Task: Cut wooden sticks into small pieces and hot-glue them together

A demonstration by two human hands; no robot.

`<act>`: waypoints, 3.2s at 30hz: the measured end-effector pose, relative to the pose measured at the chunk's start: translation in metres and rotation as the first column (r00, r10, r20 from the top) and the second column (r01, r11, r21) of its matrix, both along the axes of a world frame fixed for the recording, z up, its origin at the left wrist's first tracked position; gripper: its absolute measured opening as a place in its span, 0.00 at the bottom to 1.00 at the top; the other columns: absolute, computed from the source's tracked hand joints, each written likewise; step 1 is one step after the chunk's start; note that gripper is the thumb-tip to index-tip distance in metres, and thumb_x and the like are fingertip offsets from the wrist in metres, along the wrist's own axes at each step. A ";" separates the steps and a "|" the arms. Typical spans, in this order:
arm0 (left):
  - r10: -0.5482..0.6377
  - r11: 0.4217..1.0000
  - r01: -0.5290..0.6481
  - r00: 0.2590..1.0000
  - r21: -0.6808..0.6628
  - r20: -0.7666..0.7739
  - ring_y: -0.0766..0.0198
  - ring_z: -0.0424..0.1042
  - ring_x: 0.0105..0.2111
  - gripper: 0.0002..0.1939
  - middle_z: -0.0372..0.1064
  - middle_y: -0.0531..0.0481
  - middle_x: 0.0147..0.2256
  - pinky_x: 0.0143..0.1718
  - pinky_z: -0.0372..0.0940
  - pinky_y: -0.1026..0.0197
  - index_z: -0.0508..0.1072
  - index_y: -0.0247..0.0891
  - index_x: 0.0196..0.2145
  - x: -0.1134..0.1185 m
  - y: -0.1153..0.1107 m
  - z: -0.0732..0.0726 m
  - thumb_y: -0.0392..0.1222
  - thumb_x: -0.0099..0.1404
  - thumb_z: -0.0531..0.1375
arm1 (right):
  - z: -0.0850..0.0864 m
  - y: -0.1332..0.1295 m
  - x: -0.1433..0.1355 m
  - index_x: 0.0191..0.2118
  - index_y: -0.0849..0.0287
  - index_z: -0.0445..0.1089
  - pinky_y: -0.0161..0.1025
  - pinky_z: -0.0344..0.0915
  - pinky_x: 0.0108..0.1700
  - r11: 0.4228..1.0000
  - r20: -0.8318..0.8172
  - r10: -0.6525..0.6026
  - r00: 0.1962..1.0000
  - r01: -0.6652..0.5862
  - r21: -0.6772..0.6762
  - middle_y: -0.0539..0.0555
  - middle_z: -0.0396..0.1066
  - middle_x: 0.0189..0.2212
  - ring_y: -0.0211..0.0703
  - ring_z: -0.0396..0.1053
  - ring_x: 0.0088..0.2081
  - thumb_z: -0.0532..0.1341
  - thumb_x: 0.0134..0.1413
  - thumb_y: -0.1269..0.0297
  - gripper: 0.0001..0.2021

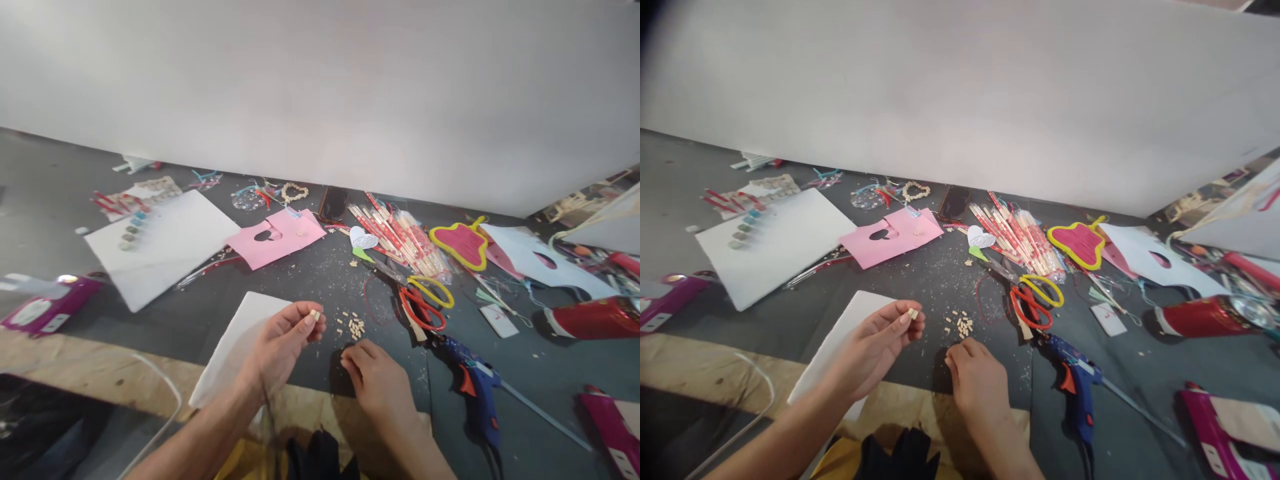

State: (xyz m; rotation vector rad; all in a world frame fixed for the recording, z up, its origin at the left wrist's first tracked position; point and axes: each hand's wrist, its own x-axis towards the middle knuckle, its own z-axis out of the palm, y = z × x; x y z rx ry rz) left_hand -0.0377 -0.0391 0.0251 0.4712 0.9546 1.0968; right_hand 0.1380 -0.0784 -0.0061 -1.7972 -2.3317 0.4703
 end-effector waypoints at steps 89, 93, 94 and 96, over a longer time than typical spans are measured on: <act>-0.283 0.865 0.455 0.792 0.213 -0.541 0.64 0.66 0.34 0.10 0.69 0.50 0.33 0.36 0.60 0.63 0.74 0.37 0.38 0.013 -0.005 -0.015 0.42 0.58 0.63 | 0.026 -0.011 0.030 0.54 0.56 0.64 0.31 0.70 0.33 0.978 -0.486 -0.099 0.868 0.174 0.112 0.53 0.74 0.34 0.38 0.73 0.32 0.55 0.57 0.67 0.18; -0.377 0.877 0.448 0.865 0.172 -0.331 0.65 0.65 0.32 0.18 0.67 0.51 0.30 0.35 0.60 0.63 0.71 0.37 0.43 0.016 -0.007 -0.015 0.41 0.54 0.66 | 0.024 -0.005 0.019 0.51 0.55 0.67 0.36 0.71 0.41 0.977 -0.480 0.079 0.874 0.029 0.213 0.57 0.72 0.44 0.42 0.72 0.43 0.55 0.56 0.72 0.17; -0.394 0.876 0.453 0.870 0.165 -0.296 0.66 0.65 0.31 0.20 0.67 0.52 0.29 0.35 0.60 0.63 0.70 0.37 0.44 0.016 -0.007 -0.015 0.40 0.53 0.67 | 0.025 -0.004 0.017 0.49 0.55 0.69 0.36 0.71 0.42 0.977 -0.486 0.093 0.869 0.013 0.211 0.57 0.72 0.43 0.42 0.72 0.43 0.55 0.56 0.72 0.16; -0.420 0.874 0.464 0.872 0.148 -0.251 0.67 0.65 0.30 0.23 0.66 0.54 0.28 0.34 0.60 0.64 0.68 0.38 0.46 0.017 -0.007 -0.014 0.39 0.52 0.68 | 0.026 -0.004 0.014 0.46 0.55 0.70 0.36 0.71 0.42 0.980 -0.511 0.098 0.854 0.008 0.201 0.57 0.73 0.41 0.42 0.72 0.42 0.56 0.56 0.72 0.13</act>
